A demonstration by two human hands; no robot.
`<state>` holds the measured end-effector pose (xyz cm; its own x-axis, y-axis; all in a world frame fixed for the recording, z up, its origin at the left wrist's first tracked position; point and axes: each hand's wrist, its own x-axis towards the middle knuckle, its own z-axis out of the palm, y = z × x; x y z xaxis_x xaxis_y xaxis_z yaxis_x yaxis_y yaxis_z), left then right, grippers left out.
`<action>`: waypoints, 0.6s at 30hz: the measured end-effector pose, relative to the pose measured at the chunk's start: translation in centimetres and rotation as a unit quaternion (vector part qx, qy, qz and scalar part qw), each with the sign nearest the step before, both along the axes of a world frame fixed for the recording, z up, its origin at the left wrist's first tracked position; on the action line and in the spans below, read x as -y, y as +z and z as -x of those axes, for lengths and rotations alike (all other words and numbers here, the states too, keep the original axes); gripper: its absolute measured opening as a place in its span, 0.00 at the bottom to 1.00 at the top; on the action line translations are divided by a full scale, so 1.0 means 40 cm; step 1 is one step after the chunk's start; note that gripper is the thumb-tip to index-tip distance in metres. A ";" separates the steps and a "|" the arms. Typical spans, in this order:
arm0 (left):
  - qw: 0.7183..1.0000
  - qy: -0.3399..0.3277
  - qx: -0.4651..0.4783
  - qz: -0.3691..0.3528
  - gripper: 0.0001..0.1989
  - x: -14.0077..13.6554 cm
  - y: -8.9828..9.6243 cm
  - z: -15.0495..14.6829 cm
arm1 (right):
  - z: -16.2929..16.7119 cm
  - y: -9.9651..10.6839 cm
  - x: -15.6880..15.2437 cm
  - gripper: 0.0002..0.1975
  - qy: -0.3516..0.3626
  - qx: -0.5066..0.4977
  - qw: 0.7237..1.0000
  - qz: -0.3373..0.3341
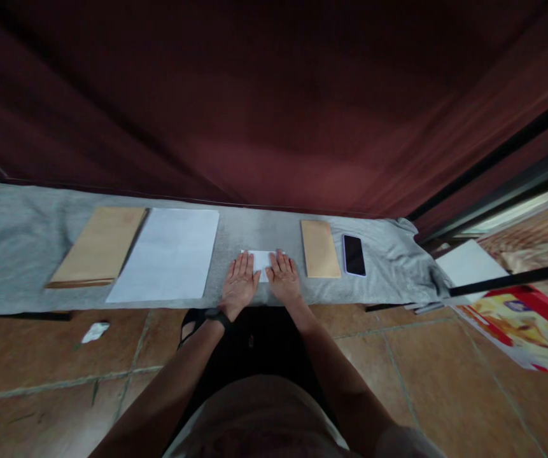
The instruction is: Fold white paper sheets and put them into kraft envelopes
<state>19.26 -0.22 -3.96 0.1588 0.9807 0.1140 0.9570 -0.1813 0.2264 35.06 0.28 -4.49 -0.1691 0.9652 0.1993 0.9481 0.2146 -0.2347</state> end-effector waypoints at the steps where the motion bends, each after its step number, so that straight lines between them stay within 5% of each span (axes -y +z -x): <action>1: 1.000 0.006 0.003 -0.002 0.34 0.003 0.000 0.008 | -0.005 -0.002 0.002 0.28 -0.005 0.002 1.000 -0.005; 11: 0.999 0.031 -0.006 -0.023 0.32 0.040 0.018 0.023 | -0.020 -0.023 0.009 0.30 -0.018 0.004 0.999 -0.033; 18: 0.994 -0.098 -0.004 -0.041 0.30 0.113 0.020 -0.015 | -0.028 -0.003 0.014 0.29 -0.007 -0.010 1.000 -0.004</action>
